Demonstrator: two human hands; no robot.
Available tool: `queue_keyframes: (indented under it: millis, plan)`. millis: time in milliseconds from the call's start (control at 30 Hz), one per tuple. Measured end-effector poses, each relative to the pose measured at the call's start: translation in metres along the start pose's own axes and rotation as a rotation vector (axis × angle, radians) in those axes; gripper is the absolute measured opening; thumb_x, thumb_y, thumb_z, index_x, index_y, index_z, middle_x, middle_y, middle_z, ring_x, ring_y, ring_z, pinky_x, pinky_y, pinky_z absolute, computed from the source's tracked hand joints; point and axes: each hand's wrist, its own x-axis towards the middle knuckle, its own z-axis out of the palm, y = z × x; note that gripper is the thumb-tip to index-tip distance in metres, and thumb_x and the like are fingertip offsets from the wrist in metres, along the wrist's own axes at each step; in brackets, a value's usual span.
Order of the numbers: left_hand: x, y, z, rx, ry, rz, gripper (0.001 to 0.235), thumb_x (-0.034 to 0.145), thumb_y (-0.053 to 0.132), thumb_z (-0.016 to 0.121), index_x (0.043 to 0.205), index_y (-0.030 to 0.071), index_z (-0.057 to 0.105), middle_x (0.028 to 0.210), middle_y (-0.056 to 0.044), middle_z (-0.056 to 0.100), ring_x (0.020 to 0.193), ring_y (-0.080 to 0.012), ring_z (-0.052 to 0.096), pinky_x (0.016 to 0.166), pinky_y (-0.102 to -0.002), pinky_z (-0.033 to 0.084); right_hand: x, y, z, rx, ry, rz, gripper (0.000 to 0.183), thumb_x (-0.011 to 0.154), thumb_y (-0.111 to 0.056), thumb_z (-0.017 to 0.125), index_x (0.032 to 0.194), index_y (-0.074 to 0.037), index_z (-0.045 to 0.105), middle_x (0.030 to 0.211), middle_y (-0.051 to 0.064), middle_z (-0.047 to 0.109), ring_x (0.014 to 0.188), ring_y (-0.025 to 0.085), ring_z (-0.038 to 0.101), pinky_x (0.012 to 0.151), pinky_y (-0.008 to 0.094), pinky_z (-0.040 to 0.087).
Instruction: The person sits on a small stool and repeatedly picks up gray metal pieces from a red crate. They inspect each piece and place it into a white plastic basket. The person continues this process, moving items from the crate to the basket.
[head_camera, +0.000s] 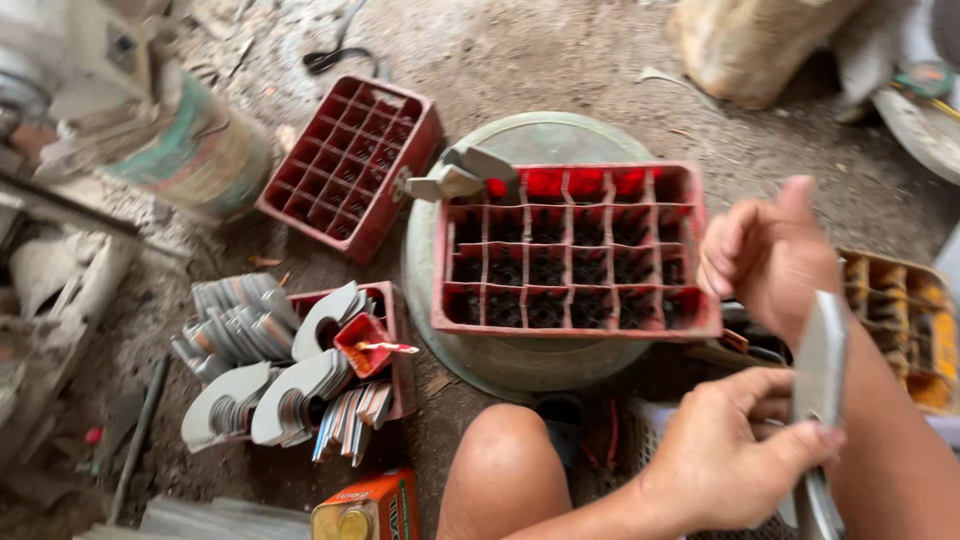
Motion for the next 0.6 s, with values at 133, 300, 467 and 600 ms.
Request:
queue_keyframes:
  millis: [133,300,467,600]
  plan:
    - [0.003,0.010,-0.021,-0.386,0.039,0.071,0.040,0.107,0.012,0.068,0.135,-0.013,0.055,0.110,-0.010,0.071,0.108,-0.0109,0.069,0.100,-0.025,0.056,0.084,0.066,0.052,-1.095,0.319,-0.120,0.019,0.092,-0.021,0.079,0.095,-0.005,0.069,0.085,0.009,0.071,0.081,0.025,0.069,0.085,0.037,0.055]
    - [0.012,0.005,-0.039,-0.500,0.087,0.071,0.052,0.102,0.013,0.069,0.146,-0.011,0.056,0.110,-0.004,0.069,0.099,-0.0049,0.064,0.089,-0.018,0.050,0.163,0.129,0.094,-1.366,0.091,-0.656,0.025,0.084,-0.014,0.085,0.100,-0.004,0.068,0.114,0.012,0.069,0.107,0.032,0.065,0.093,0.042,0.054]
    - [0.029,-0.005,-0.057,-0.533,0.084,0.181,0.041,0.108,0.011,0.070,0.140,-0.007,0.053,0.099,0.001,0.067,0.096,0.0007,0.063,0.087,-0.012,0.050,0.211,0.156,0.118,-1.459,0.048,-0.711,0.031,0.078,-0.014,0.087,0.099,-0.005,0.066,0.116,0.011,0.066,0.107,0.032,0.064,0.090,0.043,0.055]
    - [0.035,-0.001,-0.068,-0.555,0.107,0.157,0.042,0.104,0.011,0.070,0.139,-0.005,0.054,0.093,0.002,0.069,0.089,0.0029,0.065,0.083,-0.011,0.050,0.222,0.163,0.122,-1.530,0.033,-0.721,0.031,0.080,-0.017,0.088,0.099,-0.007,0.065,0.104,0.008,0.066,0.099,0.030,0.065,0.086,0.043,0.055]
